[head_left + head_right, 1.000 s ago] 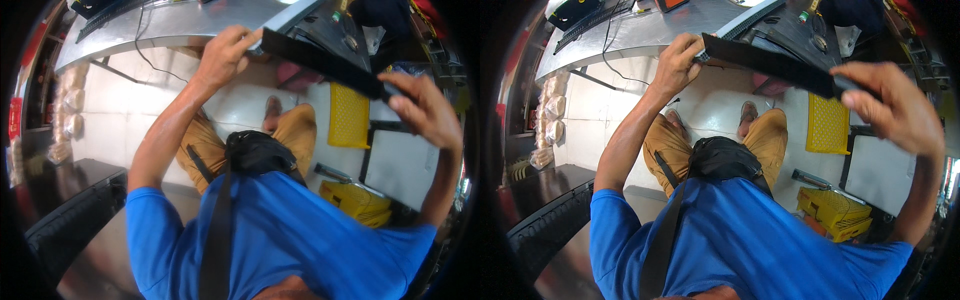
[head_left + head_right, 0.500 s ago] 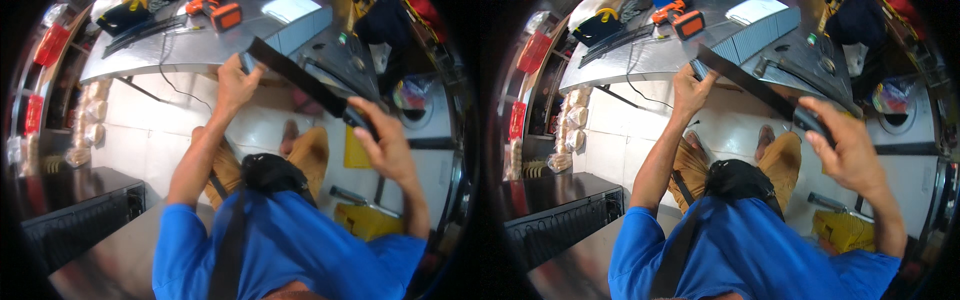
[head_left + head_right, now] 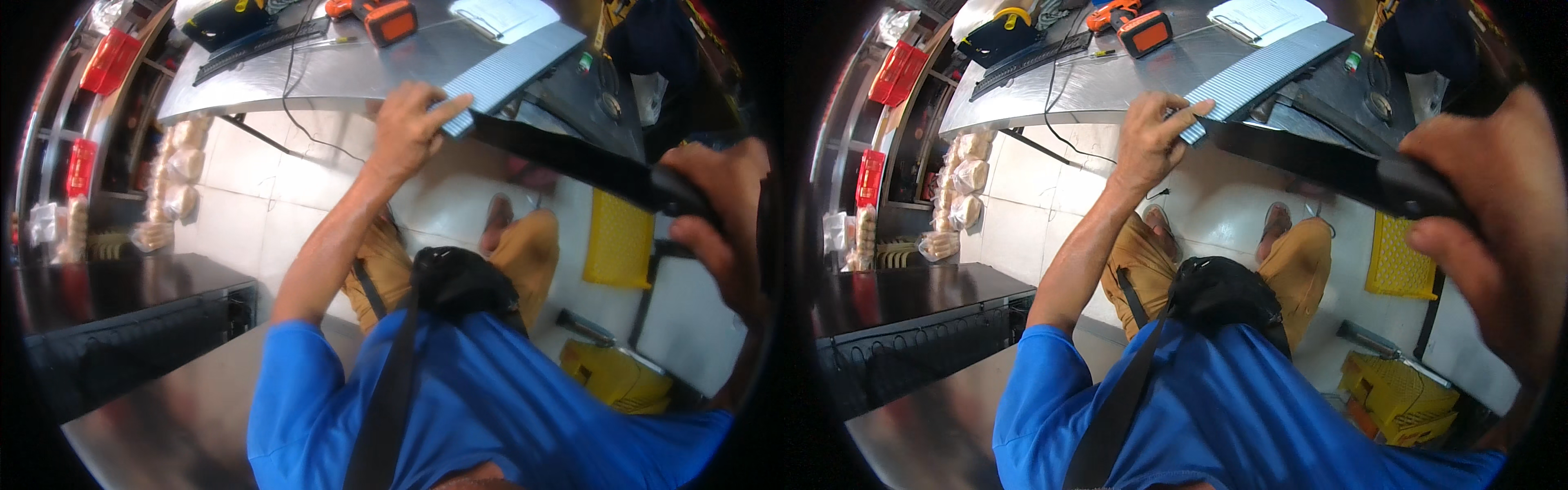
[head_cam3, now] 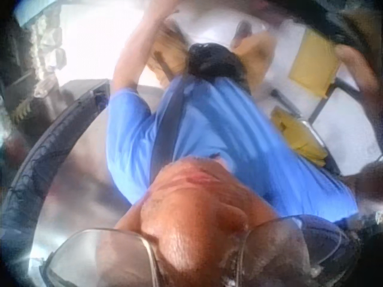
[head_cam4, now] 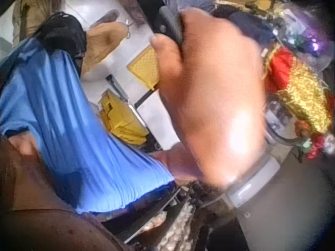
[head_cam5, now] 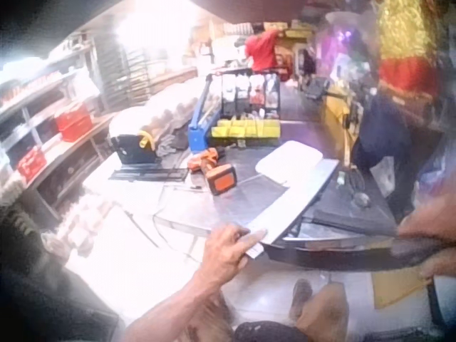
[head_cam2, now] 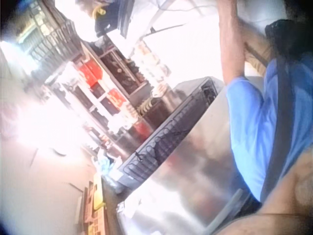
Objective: The person attaches a black flexible strip to a silver aluminum profile using a hammer and a screwdriver. They repeatedly position the strip, tap it into place with the hammer, and use the screwdriver to secure or adjust the connection.
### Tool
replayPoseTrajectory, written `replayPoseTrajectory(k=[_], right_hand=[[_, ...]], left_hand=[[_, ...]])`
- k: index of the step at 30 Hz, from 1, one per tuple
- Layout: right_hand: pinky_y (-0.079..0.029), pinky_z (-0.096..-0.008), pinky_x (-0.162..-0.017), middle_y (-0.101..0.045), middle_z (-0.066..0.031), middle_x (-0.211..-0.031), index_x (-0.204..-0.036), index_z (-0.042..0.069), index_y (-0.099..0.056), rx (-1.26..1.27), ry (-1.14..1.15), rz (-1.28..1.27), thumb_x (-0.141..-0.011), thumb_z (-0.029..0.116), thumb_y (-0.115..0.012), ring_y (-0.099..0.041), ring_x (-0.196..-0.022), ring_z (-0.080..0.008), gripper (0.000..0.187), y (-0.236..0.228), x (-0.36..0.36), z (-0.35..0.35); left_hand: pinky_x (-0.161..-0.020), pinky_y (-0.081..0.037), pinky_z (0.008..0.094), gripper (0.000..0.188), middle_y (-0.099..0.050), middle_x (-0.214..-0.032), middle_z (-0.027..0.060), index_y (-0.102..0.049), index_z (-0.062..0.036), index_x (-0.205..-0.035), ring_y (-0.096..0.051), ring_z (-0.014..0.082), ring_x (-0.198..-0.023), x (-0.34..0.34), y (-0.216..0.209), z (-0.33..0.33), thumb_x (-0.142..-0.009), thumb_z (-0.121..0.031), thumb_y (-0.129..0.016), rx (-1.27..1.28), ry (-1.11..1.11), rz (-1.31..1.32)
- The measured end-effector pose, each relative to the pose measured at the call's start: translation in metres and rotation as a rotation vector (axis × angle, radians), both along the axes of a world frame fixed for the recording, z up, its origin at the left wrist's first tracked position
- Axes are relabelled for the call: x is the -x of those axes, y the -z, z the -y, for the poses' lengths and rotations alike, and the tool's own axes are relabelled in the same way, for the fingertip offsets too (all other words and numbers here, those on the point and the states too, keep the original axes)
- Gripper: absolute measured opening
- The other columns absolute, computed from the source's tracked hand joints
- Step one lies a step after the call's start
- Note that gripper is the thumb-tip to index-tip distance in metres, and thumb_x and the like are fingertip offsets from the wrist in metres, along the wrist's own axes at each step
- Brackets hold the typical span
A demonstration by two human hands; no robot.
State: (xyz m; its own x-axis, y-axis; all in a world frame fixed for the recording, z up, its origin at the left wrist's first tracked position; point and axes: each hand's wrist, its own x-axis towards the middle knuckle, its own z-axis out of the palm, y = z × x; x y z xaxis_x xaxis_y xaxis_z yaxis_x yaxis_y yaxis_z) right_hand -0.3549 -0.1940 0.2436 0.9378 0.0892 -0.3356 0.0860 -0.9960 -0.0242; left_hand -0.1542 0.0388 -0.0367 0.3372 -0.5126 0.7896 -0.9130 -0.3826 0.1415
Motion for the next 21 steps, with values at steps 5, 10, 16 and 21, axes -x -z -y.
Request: replayPoseTrajectory(k=[5,10,16,21], right_hand=[[-0.041,-0.0266,-0.059,-0.058,-0.0004,-0.082,-0.112,0.007,-0.064,-0.341,0.118,0.076,-0.095,0.023,-0.072,-0.052,-0.065,-0.0108,0.024,0.024,-0.01,0.034],[-0.037,-0.0195,-0.046,-0.054,0.0076,-0.071,-0.102,0.008,-0.064,-0.935,0.472,0.323,-0.098,0.024,-0.072,-0.047,-0.052,0.0,0.018,0.126,0.009,0.032],[-0.043,-0.0223,-0.052,-0.057,0.0019,-0.075,-0.099,0.005,-0.062,-1.376,0.499,0.458,-0.1,0.021,-0.068,-0.054,-0.06,-0.0048,0.017,0.263,-0.022,-0.035],[-0.046,-0.0257,-0.045,-0.055,0.0007,-0.07,-0.103,0.005,-0.06,-1.477,0.63,0.443,-0.1,0.023,-0.067,-0.056,-0.058,-0.0058,0.02,0.268,-0.029,-0.055]], left_hand=[[-0.072,-0.055,0.0336,0.044,-0.07,-0.095,0.0068,-0.07,-0.0048,-0.127,-0.065,0.0202,-0.08,0.018,0.004,-0.022,-0.085,-0.01,-0.079,0.24,-0.152,-0.566],[-0.074,-0.059,0.0292,0.044,-0.07,-0.102,0.0094,-0.065,0.0057,-0.118,-0.067,0.0151,-0.083,0.039,0.016,0.001,-0.095,-0.03,-0.076,0.807,0.068,-1.331],[-0.081,-0.061,0.0357,0.064,-0.066,-0.115,0.0152,-0.052,0.0057,-0.134,-0.069,0.0209,-0.093,0.047,0.045,-0.014,-0.102,-0.049,-0.061,0.679,0.258,-1.684],[-0.092,-0.06,0.0573,0.098,-0.058,-0.135,0.0315,-0.036,0.0102,-0.149,-0.067,0.0439,-0.114,-0.003,0.039,-0.034,-0.1,-0.074,-0.038,0.83,0.686,-2.078]])
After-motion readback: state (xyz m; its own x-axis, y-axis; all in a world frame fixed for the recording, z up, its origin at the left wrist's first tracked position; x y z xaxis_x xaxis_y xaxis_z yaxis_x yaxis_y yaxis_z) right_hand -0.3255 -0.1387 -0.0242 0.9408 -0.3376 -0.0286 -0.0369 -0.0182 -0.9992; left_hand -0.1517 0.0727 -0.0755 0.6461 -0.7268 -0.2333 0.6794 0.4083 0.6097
